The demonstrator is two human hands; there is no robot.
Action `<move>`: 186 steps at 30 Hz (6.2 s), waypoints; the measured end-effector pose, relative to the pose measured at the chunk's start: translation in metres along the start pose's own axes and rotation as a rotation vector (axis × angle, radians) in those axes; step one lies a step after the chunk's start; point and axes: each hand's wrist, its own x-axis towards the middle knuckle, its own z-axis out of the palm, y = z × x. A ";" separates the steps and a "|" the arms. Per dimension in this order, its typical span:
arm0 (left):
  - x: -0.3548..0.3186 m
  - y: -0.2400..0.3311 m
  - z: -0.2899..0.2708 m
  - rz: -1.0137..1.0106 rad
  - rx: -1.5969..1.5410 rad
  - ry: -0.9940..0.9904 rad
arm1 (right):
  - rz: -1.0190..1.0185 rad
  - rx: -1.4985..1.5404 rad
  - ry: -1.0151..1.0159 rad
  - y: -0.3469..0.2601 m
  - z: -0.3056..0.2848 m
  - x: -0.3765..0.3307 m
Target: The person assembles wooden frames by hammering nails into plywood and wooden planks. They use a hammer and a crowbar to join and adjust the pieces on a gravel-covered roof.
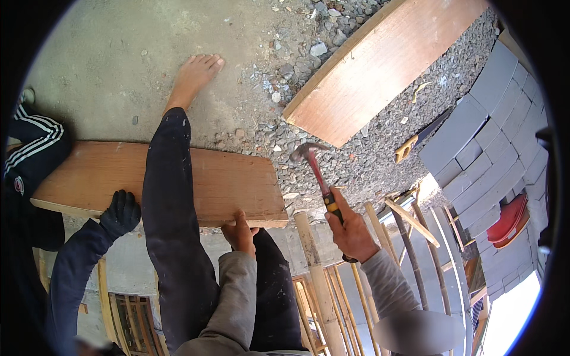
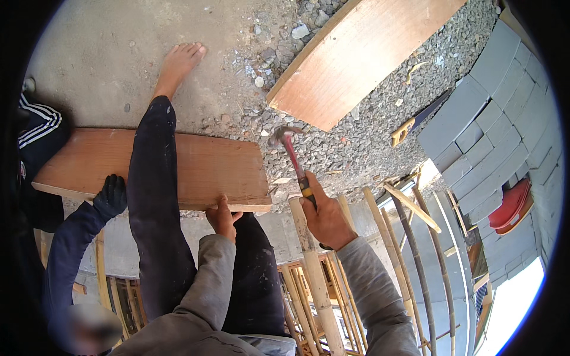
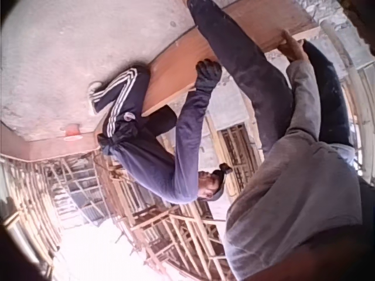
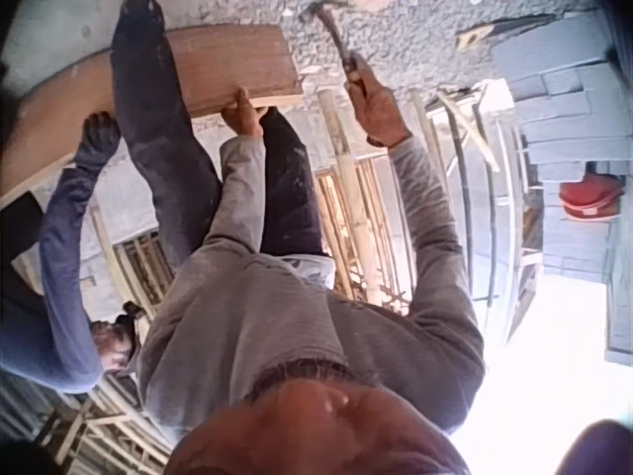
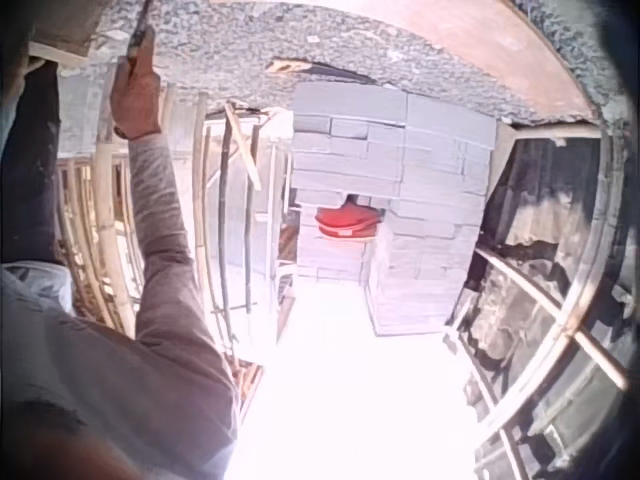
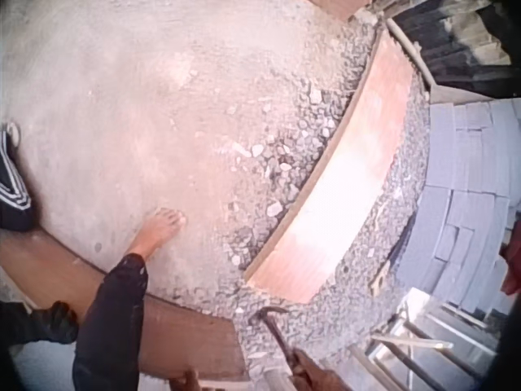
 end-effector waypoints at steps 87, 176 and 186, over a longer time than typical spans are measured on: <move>0.022 -0.025 -0.008 0.101 -0.079 -0.072 | -0.364 -0.036 0.163 0.017 0.019 -0.025; 0.021 -0.023 -0.017 0.158 0.063 -0.134 | 0.134 0.434 0.088 0.119 0.043 -0.074; 0.019 -0.020 -0.013 0.137 0.073 -0.094 | 0.030 0.433 -0.020 0.110 0.042 -0.066</move>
